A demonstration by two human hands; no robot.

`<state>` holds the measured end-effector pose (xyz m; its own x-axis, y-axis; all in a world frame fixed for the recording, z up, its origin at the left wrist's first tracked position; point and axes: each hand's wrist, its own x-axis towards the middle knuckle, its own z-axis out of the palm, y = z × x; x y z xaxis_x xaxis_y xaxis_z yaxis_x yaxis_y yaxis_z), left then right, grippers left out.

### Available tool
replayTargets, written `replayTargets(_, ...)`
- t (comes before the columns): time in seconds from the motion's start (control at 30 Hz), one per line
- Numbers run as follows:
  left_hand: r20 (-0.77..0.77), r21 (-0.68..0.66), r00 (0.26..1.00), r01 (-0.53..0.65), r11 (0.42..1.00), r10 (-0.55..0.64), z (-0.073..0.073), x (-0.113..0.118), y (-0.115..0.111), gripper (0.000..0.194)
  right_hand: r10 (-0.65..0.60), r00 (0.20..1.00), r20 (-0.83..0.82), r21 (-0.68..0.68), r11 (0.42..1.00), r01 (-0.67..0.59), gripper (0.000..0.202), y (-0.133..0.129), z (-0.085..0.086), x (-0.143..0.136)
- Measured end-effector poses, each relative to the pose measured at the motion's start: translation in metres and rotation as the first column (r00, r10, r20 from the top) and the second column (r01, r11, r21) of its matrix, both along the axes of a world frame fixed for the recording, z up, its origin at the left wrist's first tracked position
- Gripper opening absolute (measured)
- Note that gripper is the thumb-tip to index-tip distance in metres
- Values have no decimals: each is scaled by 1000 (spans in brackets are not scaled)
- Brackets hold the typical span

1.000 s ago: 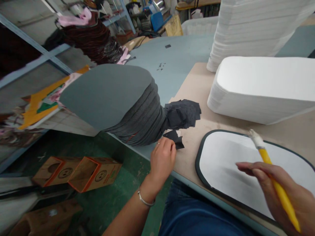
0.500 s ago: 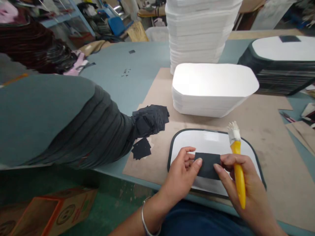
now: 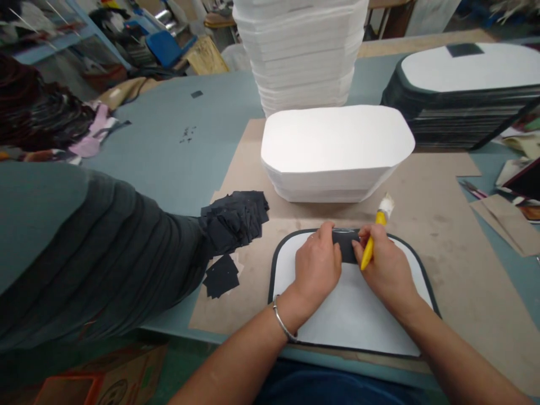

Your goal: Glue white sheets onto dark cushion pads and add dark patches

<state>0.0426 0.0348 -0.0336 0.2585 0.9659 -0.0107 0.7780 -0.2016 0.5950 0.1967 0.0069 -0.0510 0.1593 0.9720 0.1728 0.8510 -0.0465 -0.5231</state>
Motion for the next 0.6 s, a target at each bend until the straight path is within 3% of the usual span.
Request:
replayTargets(0.23, -139, 99, 990, 35, 994, -21, -3, 6, 2, 34, 45, 985, 164, -17, 999, -43, 11, 1, -4, 2)
replayTargets(0.3, -136, 110, 991, 17, 994, -2, -1, 2, 2, 36, 14, 996, 84, 16, 1000, -16, 12, -5, 3, 7)
replayTargets(0.37, -68, 135, 997, -17, 991, 26, 3, -3, -1, 36, -17, 986, -166, 101, 994, 34, 16, -14, 15, 10)
replayTargets(0.43, 97, 152, 994, -60, 987, 45, 9, -8, -5, 26, 15, 849, -529, 175, 980, 92, 19, -26, 30, 10)
replayTargets(0.5, 328, 93, 943, -86, 992, 51, 17, -9, -11, 17, 87, 604, -792, 196, 974, 117, 19, -38, 45, 6)
replayTargets(0.53, 440, 36, 896, -81, 996, 57, 22, -9, -15, 16, 114, 501, -858, 196, 974, 114, 18, -42, 51, 3)
replayTargets(0.6, 605, -89, 793, -23, 996, 72, 32, -6, -24, 21, 143, 400, -905, 196, 976, 97, 17, -50, 60, -5)
